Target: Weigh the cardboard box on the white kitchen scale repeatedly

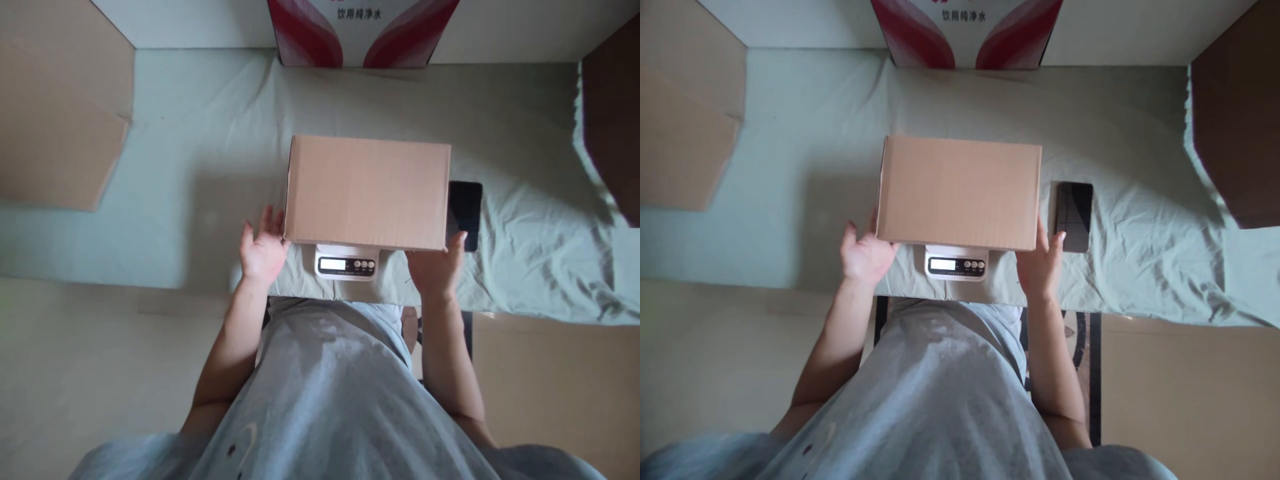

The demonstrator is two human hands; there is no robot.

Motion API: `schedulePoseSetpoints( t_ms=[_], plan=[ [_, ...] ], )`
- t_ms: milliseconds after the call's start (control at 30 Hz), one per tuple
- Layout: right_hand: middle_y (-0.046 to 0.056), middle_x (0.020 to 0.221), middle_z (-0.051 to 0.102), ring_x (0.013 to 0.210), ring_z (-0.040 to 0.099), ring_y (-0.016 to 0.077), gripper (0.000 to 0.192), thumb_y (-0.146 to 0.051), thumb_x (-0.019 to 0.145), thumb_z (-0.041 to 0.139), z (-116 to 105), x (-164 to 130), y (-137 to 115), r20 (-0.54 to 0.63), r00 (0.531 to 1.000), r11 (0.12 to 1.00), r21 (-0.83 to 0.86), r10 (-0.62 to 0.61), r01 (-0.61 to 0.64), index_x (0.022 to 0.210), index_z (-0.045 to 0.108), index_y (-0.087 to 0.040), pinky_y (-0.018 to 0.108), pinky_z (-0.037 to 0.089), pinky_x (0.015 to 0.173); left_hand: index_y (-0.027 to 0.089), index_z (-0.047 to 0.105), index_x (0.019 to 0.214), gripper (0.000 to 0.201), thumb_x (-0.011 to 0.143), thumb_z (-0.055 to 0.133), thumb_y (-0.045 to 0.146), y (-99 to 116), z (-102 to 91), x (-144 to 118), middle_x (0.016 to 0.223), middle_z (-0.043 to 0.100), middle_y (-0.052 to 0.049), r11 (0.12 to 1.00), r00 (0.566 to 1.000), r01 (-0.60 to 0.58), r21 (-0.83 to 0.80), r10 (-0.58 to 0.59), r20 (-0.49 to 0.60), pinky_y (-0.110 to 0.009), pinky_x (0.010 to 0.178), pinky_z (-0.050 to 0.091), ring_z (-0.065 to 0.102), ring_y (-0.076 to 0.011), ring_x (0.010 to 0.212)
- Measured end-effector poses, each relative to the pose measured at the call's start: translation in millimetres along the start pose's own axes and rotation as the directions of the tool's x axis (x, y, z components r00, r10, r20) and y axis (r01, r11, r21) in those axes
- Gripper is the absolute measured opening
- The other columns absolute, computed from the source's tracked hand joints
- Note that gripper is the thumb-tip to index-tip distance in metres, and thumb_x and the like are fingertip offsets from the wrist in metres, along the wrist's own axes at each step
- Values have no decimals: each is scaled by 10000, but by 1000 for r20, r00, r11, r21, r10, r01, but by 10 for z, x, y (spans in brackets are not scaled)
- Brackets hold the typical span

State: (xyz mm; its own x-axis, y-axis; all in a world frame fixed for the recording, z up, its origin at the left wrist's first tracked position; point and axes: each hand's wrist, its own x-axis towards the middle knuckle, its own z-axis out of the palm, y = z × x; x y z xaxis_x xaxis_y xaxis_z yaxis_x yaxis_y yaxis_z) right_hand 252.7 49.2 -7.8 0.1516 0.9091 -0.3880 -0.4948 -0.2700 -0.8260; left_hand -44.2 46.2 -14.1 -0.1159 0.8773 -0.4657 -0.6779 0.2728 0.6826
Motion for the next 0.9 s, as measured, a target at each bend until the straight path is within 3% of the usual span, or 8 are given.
schedulePoseSetpoints(
  t_ms=[133, 300, 467, 633, 767, 900],
  plan=[
    [-22, 1337, 604, 1191, 593, 199, 543, -628, 838, 290, 28, -3, -13, 23, 1000, 1000, -10, -18, 19, 1206, 581, -354, 538, 443, 1092, 307, 585, 1185, 554, 873, 249, 619, -11, 15, 13, 1474, 458, -5, 999, 1000, -8, 39, 8, 6, -445, 1198, 211, 277, -217, 1452],
    [-21, 1348, 592, 1276, 531, 213, 529, -617, 862, 258, 57, -48, -32, 0, 999, 998, -42, -40, 40, 1182, 594, -362, 543, 406, 1101, 300, 563, 1233, 533, 890, 253, 566, 8, 63, -42, 1497, 429, -6, 996, 1000, -20, 82, 20, -3, -446, 1201, 207, 240, -213, 1465],
    [36, 1193, 676, 1231, 562, 245, 533, -601, 875, 294, 135, -173, 21, -68, 958, 954, -135, -279, 268, 1097, 655, -276, 523, 389, 1086, 319, 602, 1195, 420, 907, 360, 504, -36, 245, -278, 1484, 449, 21, 973, 986, -165, 158, 158, 54, -450, 1213, 178, 262, -204, 1458],
    [33, 1074, 712, 1135, 606, 217, 502, -573, 882, 316, 276, -299, 58, 35, 910, 892, -189, -412, 411, 1033, 690, -274, 441, 397, 1073, 309, 693, 995, 412, 879, 403, 578, -131, 405, -429, 1315, 617, 4, 923, 955, -288, 256, 257, 148, -413, 1216, 205, 424, -195, 1369],
    [25, 1120, 695, 1158, 596, 220, 511, -573, 892, 283, 353, -237, -108, 101, 887, 871, -171, -450, 461, 1064, 676, -296, 438, 402, 1065, 316, 695, 911, 396, 870, 412, 590, -48, 505, -376, 1218, 667, 8, 890, 920, -381, 253, 339, 195, -391, 1207, 234, 433, -179, 1360],
    [20, 1132, 690, 1204, 570, 237, 553, -644, 858, 285, 459, -14, -337, 136, 881, 862, -182, -454, 473, 1090, 660, -310, 449, 411, 1061, 296, 679, 897, 433, 812, 456, 657, 103, 649, -141, 1198, 663, -9, 862, 891, -439, 254, 380, 249, -399, 1196, 246, 396, -210, 1381]
  ],
)
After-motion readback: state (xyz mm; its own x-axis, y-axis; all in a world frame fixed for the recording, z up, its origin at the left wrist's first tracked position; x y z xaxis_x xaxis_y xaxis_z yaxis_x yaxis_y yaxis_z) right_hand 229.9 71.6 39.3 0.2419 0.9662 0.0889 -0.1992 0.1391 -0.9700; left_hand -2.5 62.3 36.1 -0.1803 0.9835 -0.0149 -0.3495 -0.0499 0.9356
